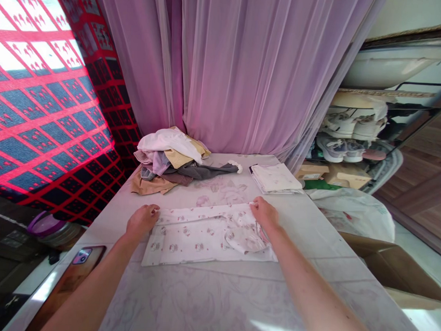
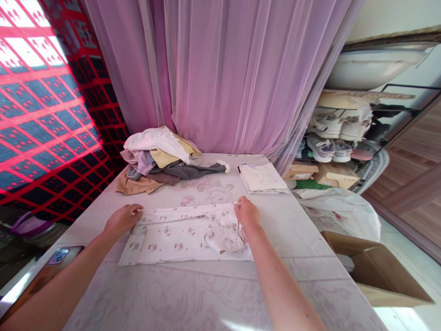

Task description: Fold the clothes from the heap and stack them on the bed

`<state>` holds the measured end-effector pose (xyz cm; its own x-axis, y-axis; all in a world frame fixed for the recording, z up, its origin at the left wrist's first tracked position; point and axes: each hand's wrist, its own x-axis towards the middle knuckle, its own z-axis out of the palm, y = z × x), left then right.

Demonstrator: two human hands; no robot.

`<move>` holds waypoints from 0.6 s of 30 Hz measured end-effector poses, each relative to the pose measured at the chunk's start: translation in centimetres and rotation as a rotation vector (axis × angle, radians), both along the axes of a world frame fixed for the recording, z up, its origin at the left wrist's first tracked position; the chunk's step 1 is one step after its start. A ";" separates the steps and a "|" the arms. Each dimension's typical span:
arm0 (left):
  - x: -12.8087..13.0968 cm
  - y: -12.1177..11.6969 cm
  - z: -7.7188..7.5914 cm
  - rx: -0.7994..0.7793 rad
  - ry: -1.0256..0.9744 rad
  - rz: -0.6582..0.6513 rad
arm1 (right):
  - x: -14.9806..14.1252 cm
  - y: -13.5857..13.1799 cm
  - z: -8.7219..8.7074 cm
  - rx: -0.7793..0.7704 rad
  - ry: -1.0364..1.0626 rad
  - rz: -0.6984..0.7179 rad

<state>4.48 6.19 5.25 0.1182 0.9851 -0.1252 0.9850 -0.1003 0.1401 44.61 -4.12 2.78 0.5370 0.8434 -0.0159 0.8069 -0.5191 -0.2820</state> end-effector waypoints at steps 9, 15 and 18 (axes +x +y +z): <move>4.0 -2.0 -4.4 0.111 -0.026 -0.530 | -4.3 -0.2 -0.4 0.009 -0.043 0.570; 4.6 -3.1 -5.8 0.126 0.021 -0.467 | -3.9 -1.3 -1.7 -0.132 -0.050 0.523; 4.7 -3.1 -5.4 0.107 0.049 -0.435 | -3.1 -1.3 -1.2 -0.145 0.007 0.482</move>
<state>9.18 3.12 -0.18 0.5205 0.8529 -0.0406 0.8533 -0.5179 0.0607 41.53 -5.41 1.58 0.0860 0.9845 -0.1531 0.9629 -0.1216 -0.2408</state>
